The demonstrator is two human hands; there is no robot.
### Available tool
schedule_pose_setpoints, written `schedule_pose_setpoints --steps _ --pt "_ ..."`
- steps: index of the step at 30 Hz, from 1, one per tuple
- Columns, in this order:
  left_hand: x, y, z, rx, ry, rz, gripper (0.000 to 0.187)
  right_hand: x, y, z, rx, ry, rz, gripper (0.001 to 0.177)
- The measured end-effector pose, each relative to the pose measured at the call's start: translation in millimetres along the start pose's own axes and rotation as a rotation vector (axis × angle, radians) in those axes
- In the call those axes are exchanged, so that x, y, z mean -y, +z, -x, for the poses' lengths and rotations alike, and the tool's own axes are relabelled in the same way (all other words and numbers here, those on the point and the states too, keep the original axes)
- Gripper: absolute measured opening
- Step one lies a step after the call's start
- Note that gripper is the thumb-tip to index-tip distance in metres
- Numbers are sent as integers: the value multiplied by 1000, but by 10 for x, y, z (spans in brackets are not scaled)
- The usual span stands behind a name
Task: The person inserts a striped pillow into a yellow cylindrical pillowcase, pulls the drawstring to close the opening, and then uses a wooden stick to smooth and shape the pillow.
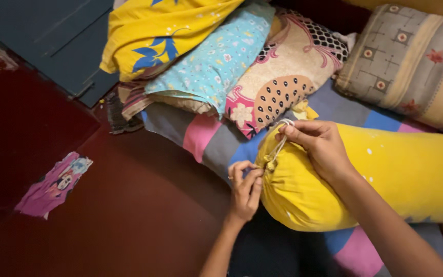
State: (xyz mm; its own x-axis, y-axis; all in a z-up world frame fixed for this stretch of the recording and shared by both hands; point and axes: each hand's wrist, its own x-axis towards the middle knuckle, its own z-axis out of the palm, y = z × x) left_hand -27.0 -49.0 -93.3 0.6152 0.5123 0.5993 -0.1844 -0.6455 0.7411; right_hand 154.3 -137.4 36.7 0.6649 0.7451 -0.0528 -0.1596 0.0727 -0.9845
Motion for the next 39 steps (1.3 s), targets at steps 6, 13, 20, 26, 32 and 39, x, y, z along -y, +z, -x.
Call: schedule_pose_setpoints --steps 6,13,20,26,32,39 --pt "-16 450 74 12 -77 360 14 -9 -318 327 -75 -76 -250 15" --pt "-732 1266 245 274 92 365 13 -26 -1404 1376 -335 -386 -21 11" --pt "-1393 1518 294 318 321 492 33 -73 -1754 2397 -759 -519 12 10" --pt "-1710 1436 439 198 49 363 34 25 -1273 2477 -847 -517 241 8" --pt "-1718 1380 434 138 163 214 24 104 -958 2382 -977 -629 425 9" --pt "-1834 1368 560 152 240 169 29 163 -886 2486 -967 -535 353 9"
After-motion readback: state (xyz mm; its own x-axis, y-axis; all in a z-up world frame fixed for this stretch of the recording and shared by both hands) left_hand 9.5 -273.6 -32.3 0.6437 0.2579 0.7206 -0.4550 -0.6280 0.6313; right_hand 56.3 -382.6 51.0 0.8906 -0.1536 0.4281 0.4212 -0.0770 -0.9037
